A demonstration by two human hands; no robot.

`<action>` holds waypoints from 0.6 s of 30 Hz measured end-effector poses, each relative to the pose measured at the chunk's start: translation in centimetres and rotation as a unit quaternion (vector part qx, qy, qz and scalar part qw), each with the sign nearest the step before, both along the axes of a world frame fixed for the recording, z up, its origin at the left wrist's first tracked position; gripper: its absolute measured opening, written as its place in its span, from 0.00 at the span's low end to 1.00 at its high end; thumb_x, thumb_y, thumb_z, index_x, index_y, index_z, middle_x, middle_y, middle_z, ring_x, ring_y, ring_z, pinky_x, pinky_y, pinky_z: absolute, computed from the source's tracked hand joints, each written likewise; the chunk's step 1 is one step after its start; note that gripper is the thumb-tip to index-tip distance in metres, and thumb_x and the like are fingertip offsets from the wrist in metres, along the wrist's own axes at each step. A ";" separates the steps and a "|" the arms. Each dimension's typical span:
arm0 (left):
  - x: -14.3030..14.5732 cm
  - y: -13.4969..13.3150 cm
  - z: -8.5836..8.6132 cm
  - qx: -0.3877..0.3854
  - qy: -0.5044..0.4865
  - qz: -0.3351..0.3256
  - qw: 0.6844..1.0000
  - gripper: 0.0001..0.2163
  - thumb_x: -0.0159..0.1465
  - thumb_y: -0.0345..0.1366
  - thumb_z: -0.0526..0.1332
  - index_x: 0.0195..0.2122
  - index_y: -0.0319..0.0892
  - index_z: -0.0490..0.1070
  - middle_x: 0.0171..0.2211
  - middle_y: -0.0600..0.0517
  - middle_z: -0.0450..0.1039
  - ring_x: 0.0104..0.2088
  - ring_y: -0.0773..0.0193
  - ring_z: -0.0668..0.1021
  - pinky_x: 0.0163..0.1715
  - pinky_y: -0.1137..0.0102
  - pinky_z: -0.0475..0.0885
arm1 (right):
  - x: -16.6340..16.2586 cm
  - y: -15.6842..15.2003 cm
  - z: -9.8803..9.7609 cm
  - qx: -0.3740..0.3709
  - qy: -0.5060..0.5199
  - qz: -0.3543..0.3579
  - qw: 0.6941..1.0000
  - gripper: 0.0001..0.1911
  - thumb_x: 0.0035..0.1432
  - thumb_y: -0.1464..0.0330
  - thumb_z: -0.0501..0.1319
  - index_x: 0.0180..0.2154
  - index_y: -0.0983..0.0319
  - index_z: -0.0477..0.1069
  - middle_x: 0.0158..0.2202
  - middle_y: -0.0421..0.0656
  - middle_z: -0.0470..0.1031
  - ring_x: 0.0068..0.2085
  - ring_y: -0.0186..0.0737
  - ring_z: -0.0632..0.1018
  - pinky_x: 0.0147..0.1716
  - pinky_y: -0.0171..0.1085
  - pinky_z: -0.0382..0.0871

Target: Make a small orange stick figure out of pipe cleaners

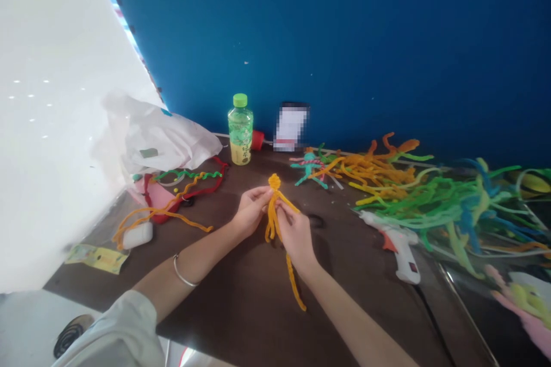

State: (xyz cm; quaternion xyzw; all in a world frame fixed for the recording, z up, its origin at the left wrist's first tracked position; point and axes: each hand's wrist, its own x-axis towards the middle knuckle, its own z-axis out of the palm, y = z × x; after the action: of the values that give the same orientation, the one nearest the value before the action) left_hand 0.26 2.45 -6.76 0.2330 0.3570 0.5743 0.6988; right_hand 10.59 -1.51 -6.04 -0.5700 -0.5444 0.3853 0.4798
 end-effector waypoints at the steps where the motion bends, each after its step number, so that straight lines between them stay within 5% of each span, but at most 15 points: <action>1: 0.0 0.0 0.0 -0.002 0.002 0.004 1.000 0.14 0.44 0.36 0.69 0.30 0.34 0.72 0.23 0.51 0.74 0.22 0.72 0.74 0.27 0.76 0.68 | -0.1 -0.3 0.1 0.008 -0.004 -0.003 1.000 0.16 0.55 0.64 0.53 0.38 0.65 0.74 0.35 0.47 0.77 0.37 0.44 0.77 0.38 0.40 0.70; 6: 0.1 0.0 0.2 -0.001 0.009 0.012 1.000 0.15 0.43 0.37 0.70 0.29 0.34 0.72 0.22 0.51 0.74 0.21 0.71 0.74 0.27 0.75 0.69 | -0.1 -0.9 0.8 0.079 -0.208 0.004 0.975 0.17 0.57 0.72 0.49 0.44 0.66 0.71 0.42 0.51 0.75 0.44 0.44 0.75 0.44 0.42 0.67; 12: 0.3 -0.3 0.0 0.030 0.054 0.020 0.998 0.15 0.44 0.39 0.69 0.29 0.34 0.72 0.21 0.52 0.73 0.20 0.71 0.73 0.25 0.74 0.69 | 0.1 -1.2 2.2 0.043 -0.538 0.073 0.839 0.16 0.55 0.80 0.48 0.43 0.69 0.69 0.35 0.54 0.75 0.30 0.44 0.77 0.27 0.37 0.69; 18: 0.2 -0.3 0.0 0.026 0.054 0.022 0.998 0.15 0.44 0.40 0.69 0.29 0.34 0.72 0.21 0.52 0.73 0.20 0.72 0.73 0.24 0.75 0.68 | 0.2 -1.8 2.8 0.172 -0.627 0.052 0.758 0.16 0.57 0.80 0.47 0.43 0.70 0.68 0.32 0.51 0.74 0.20 0.34 0.73 0.16 0.32 0.59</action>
State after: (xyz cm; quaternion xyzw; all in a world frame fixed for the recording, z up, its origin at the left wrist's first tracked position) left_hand 0.51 2.14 -6.78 0.2736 0.3844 0.5851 0.6596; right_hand 10.83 -3.28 -3.21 -0.5628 -0.8094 -0.1338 0.1009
